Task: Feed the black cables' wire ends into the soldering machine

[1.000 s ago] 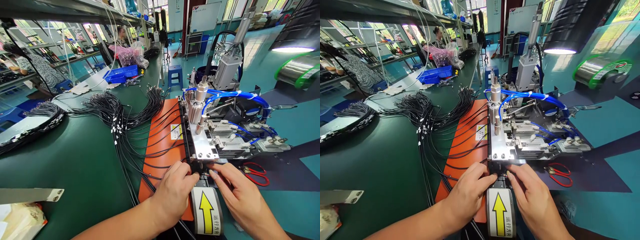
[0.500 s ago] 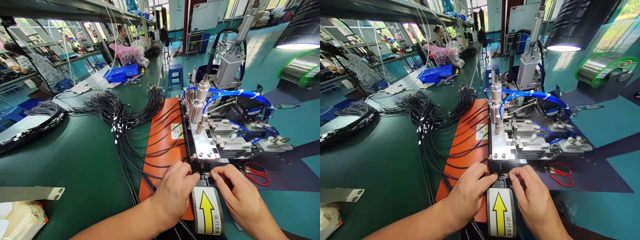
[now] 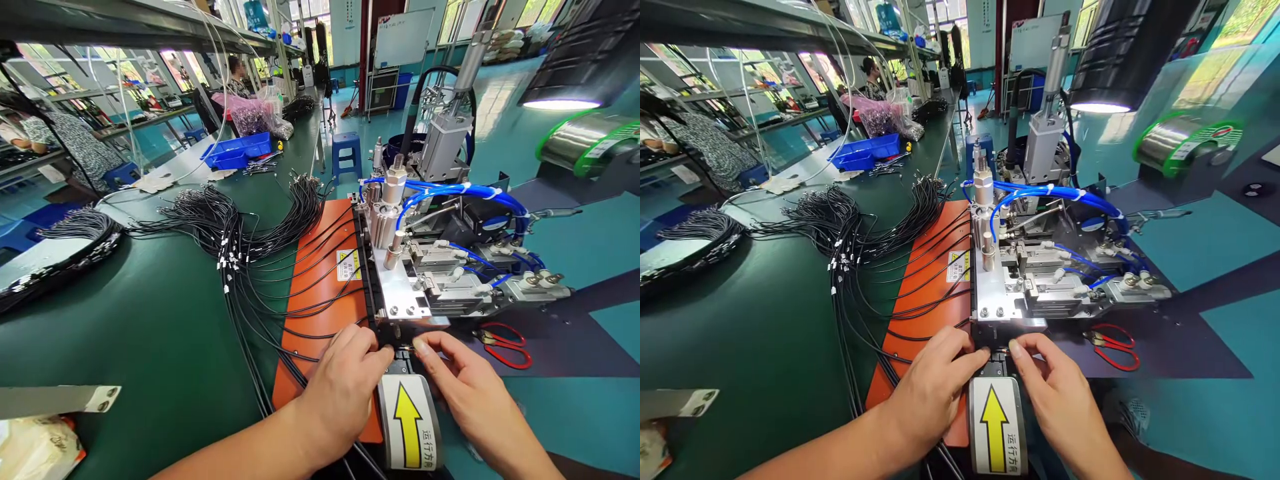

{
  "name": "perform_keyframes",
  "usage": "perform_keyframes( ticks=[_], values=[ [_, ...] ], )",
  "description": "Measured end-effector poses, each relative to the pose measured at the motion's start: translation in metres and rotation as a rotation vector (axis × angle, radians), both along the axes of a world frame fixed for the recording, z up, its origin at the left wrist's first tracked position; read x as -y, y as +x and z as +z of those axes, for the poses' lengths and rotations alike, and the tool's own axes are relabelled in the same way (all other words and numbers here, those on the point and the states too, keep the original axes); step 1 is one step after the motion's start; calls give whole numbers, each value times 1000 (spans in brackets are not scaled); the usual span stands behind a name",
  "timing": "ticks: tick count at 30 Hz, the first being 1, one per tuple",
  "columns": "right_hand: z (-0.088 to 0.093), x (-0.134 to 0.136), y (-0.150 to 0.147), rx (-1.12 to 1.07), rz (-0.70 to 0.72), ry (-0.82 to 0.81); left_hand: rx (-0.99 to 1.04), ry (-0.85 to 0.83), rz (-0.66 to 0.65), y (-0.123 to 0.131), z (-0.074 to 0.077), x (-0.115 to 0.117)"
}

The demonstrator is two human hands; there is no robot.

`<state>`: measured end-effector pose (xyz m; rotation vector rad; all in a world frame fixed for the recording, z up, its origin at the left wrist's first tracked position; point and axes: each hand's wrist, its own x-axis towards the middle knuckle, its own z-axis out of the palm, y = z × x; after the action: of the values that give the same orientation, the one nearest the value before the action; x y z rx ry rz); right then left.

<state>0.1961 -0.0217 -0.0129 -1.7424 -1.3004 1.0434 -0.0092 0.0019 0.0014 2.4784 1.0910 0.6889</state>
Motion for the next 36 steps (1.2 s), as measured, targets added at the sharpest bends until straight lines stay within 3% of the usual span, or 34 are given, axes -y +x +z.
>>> perform_keyframes(
  ticks=[3, 6, 11, 20, 29, 36],
  values=[
    [0, 2, -4, -52, 73, -101, -5, 0, -1, 0, 0, 1],
    [-1, 3, -5, -31, 45, -104, -23, 6, 3, 0, 0, 3],
    [-7, 1, -3, -81, 116, -42, -64, 27, 8, 0, 0, 2],
    [-21, -4, 0, -227, 129, -101, -136, 50, 60, 1, 10, 6],
    [-11, -4, -9, -470, 95, -191, -107, 90, 99, 0, 7, 5],
    [-4, 3, 3, -326, -4, -159, -116, 141, 89, 0, 10, 5]
  ],
)
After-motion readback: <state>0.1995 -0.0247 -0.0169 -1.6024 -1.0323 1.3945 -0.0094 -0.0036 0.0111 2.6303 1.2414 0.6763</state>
